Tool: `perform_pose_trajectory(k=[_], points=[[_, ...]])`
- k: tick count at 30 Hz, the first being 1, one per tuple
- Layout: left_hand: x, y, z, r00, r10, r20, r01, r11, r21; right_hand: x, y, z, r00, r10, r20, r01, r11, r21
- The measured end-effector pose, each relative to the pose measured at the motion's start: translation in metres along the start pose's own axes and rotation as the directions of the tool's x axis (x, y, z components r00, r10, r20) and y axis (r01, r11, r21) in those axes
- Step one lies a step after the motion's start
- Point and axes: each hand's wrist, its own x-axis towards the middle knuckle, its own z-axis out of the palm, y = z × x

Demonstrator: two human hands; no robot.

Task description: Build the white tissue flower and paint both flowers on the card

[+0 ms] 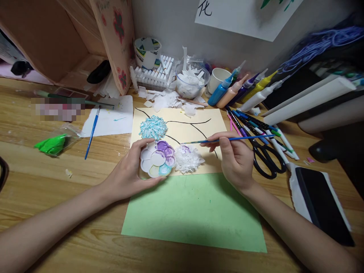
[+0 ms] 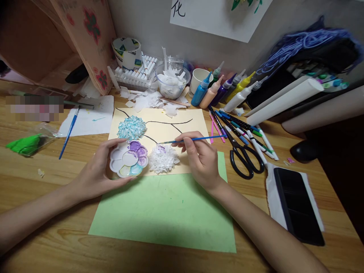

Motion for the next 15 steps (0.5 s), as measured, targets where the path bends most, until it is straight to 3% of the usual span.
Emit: perform_pose_trajectory(k=[6,10,15], points=[[-0.001,0.0,0.0,1.0,-0.008,0.004,0.008,1.0,0.003,0.009,0.012,0.0,0.976,0.206,-0.078,-0.19,0.967,0.171],[-0.001,-0.003,0.0,1.0,0.009,-0.009,-0.009,1.0,0.002,0.012,0.028,0.0,0.948,0.315,-0.047,-0.285,0.906,0.314],[-0.002,-0.002,0.0,1.0,0.009,-0.005,-0.009,1.0,-0.001,0.009,0.037,0.002,0.924,0.383,0.017,-0.36,0.852,0.379]])
